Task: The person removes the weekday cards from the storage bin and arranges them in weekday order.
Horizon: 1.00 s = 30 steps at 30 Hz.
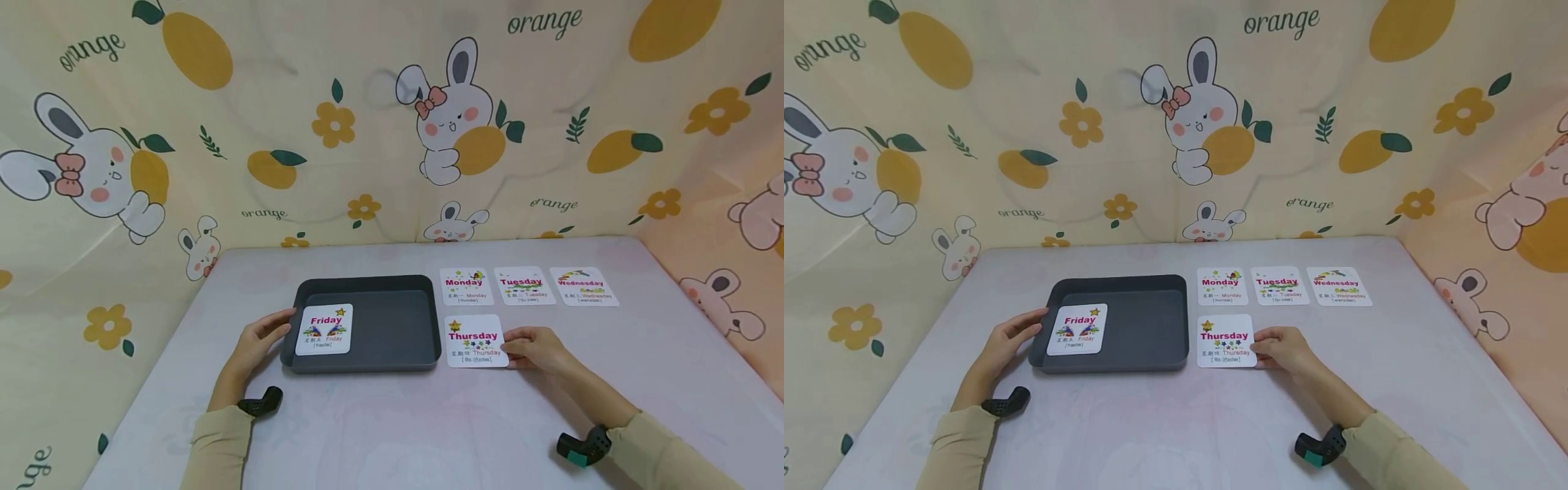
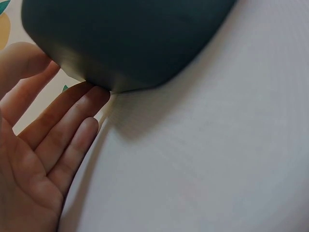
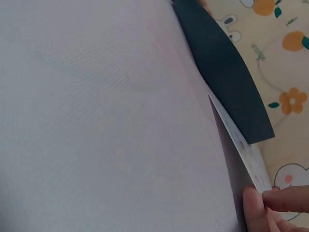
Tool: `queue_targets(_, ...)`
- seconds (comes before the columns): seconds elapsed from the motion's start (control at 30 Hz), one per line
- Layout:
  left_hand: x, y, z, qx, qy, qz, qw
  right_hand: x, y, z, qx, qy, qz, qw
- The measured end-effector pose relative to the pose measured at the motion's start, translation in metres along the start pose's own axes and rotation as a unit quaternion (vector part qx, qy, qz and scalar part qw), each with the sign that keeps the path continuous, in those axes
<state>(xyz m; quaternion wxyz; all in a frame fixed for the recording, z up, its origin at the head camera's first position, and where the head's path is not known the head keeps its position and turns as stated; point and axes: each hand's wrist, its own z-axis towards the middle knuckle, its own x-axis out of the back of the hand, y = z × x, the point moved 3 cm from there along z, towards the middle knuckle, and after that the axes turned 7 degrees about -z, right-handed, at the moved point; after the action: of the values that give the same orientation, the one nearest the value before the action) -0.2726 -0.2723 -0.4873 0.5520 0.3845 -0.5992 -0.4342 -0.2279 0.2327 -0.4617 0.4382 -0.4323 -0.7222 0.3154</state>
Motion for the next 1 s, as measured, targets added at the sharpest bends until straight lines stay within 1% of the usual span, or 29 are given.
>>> queue_targets(0.2,-0.0003,-0.0004,0.0006,-0.004,-0.001,0.002,1.0,-0.0001,-0.0024,-0.0005,0.007,0.01,-0.028,0.9995)
queue_targets(0.43,0.0005,0.0011,0.0005,-0.004,-0.001,-0.002,1.0,0.0013,-0.0023,0.0,0.005,0.026,-0.062,0.9977)
queue_targets(0.7,-0.0004,0.004,-0.0007,-0.007,-0.005,-0.013,0.9999,0.0041,-0.0041,-0.0034,0.04,0.045,-0.115,0.9916)
queue_targets(0.8,-0.0002,0.0043,-0.0011,-0.007,-0.003,-0.01,0.9999,0.0046,-0.0053,-0.0059,0.048,0.043,-0.124,0.9902)
queue_targets(1.0,0.0004,0.0031,-0.001,-0.009,-0.001,0.0,1.0,0.003,-0.0073,-0.0068,0.049,0.028,-0.105,0.9929)
